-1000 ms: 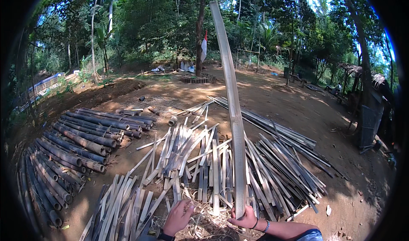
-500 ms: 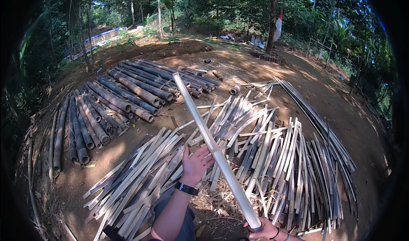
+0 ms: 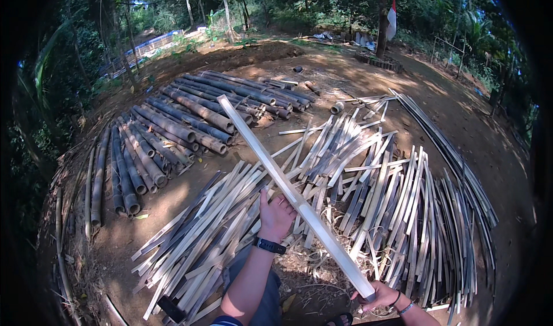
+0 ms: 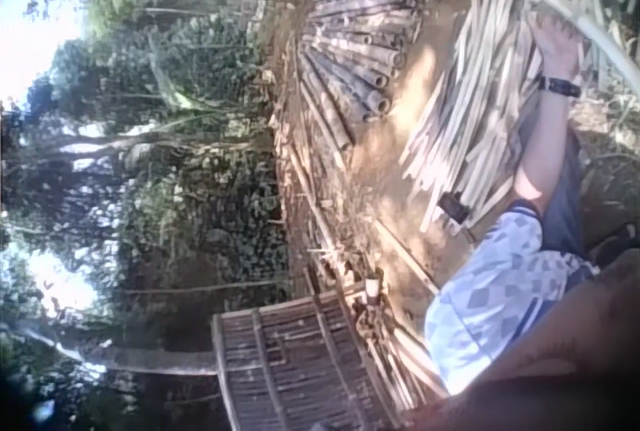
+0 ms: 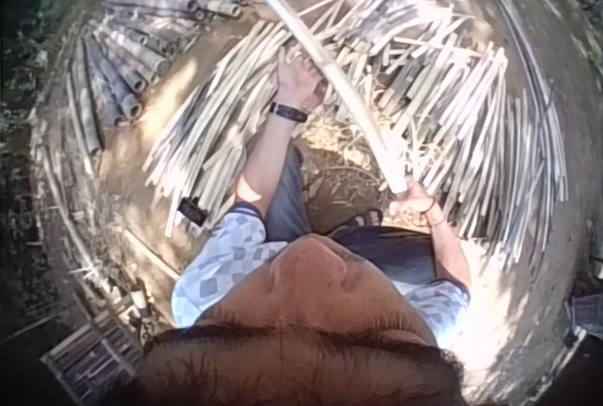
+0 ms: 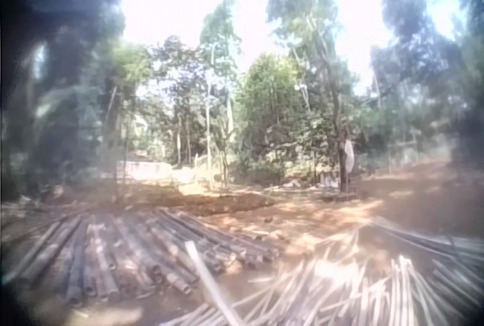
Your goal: The person picks up a strip of bamboo and shaves the edges and surface with a large knife while sitting on the ground.
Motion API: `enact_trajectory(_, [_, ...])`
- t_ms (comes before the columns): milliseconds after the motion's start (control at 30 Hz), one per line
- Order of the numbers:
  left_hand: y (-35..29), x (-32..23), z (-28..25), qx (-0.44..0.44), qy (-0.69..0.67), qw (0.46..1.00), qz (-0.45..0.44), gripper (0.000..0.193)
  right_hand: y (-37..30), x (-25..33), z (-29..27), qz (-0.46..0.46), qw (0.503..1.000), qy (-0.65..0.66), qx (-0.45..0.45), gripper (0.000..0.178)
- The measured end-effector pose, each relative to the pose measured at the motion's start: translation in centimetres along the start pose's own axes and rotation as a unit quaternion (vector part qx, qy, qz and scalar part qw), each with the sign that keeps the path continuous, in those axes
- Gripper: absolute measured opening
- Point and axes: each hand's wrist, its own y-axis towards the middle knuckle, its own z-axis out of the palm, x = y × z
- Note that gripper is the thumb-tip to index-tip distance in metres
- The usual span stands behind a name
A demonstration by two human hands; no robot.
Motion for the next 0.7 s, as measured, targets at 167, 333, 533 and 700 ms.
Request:
enact_trajectory(167, [-0.2,0.5,1.0,0.017,-0.078,0.997,0.006,0.069,-0.5,-0.5,-1.1,0.031,0.999,-0.007,0.038,0.051])
enact_trajectory(333, [0.1,0.5,-0.9,0.058,-0.009,0.997,0.049,0.057,0.7,2.0,-0.6,0.106,0.963,-0.242,-0.043,0.068])
enact_trajectory(533, [-1.4,2.3,1.1,0.071,0.061,0.993,0.077,0.054,0.9,1.9,-0.3,0.008,0.848,-0.482,-0.221,0.105])
enact_trajectory(700, [-2.3,4.4,1.9,0.133,0.127,0.980,0.078,0.055,1.4,2.6,0.1,-0.043,0.795,-0.496,-0.346,0.104])
